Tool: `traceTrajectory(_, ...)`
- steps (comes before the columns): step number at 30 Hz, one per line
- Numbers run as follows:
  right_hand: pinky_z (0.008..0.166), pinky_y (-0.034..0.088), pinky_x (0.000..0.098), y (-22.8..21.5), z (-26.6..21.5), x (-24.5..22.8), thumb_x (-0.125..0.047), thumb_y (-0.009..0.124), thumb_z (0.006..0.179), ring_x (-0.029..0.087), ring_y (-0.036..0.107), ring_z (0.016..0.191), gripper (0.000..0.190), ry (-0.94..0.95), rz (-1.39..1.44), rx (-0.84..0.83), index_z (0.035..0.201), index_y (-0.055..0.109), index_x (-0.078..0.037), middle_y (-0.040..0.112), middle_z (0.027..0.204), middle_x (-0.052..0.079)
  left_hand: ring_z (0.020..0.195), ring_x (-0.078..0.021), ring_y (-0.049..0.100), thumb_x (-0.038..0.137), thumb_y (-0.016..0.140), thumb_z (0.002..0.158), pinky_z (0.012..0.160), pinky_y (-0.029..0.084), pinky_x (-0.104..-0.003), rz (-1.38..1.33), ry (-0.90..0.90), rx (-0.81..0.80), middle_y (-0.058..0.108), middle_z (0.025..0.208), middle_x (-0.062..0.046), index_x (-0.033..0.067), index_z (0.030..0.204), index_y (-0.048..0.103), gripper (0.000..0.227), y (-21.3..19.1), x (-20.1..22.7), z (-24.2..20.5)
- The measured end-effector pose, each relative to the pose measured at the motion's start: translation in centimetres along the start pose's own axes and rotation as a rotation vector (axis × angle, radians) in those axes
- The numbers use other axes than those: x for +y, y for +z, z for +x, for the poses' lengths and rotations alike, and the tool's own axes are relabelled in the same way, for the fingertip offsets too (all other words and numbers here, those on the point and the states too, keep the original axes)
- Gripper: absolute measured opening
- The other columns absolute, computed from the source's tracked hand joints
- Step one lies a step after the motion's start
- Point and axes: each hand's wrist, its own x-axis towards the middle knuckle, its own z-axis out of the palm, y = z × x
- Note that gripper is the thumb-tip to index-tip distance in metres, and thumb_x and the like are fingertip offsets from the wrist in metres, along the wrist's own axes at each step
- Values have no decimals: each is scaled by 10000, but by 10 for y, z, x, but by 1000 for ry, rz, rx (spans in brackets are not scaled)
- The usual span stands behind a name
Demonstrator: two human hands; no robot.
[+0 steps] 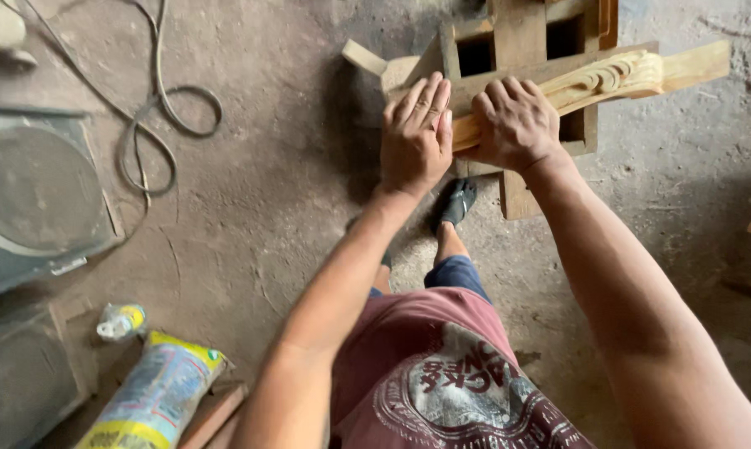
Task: The person sands the surfaces and decorative carvings of a curved wooden component by hand.
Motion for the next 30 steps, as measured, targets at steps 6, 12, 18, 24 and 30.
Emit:
traceTrajectory(6, 881, 493, 357, 4, 2, 2, -857, 694, 677, 238, 626, 968, 844, -39, -101, 85, 1025, 651, -90, 628, 993, 90, 1424, -302, 553, 186, 494, 1094, 1099, 435, -455, -67, 77, 39, 575, 1525, -111, 50, 1451, 588, 394, -46, -2, -35)
traceTrajectory(12, 890, 487, 357, 18, -3, 5, -836, 673, 801, 230, 609, 996, 812, 12, -51, -125, 1128, 657, -94, 612, 1032, 81, 1360, -277, 572, 223, 562, 1059, 1110, 440, -471, 33, 132, -103, 645, 1419, -105, 44, 1324, 676, 340, 5, 2, 18)
traceTrajectory(18, 933, 474, 365, 7, -6, 5, -858, 704, 774, 239, 607, 1054, 843, -26, -19, 57, 1112, 654, -88, 626, 1078, 80, 1315, -317, 591, 163, 538, 1027, 992, 443, -438, -28, 241, -136, 695, 1337, -180, -37, 1294, 709, 375, -74, -19, -35)
traceTrajectory(24, 964, 444, 377, -7, -4, 2, -837, 734, 692, 240, 605, 1047, 852, 35, 36, 45, 1102, 665, -94, 627, 1071, 88, 1257, -290, 673, 146, 503, 1091, 1088, 507, -381, -79, -271, -94, 730, 1280, -157, -20, 1234, 723, 310, -136, -27, -74)
traceTrajectory(30, 965, 417, 427, -20, -10, 8, -749, 756, 740, 288, 564, 1131, 777, -24, 223, 89, 1136, 662, -87, 610, 1129, 115, 1177, -228, 697, 251, 519, 1084, 1042, 503, -312, -599, -740, 77, 752, 1237, -124, 0, 1226, 724, 354, -110, 55, -73)
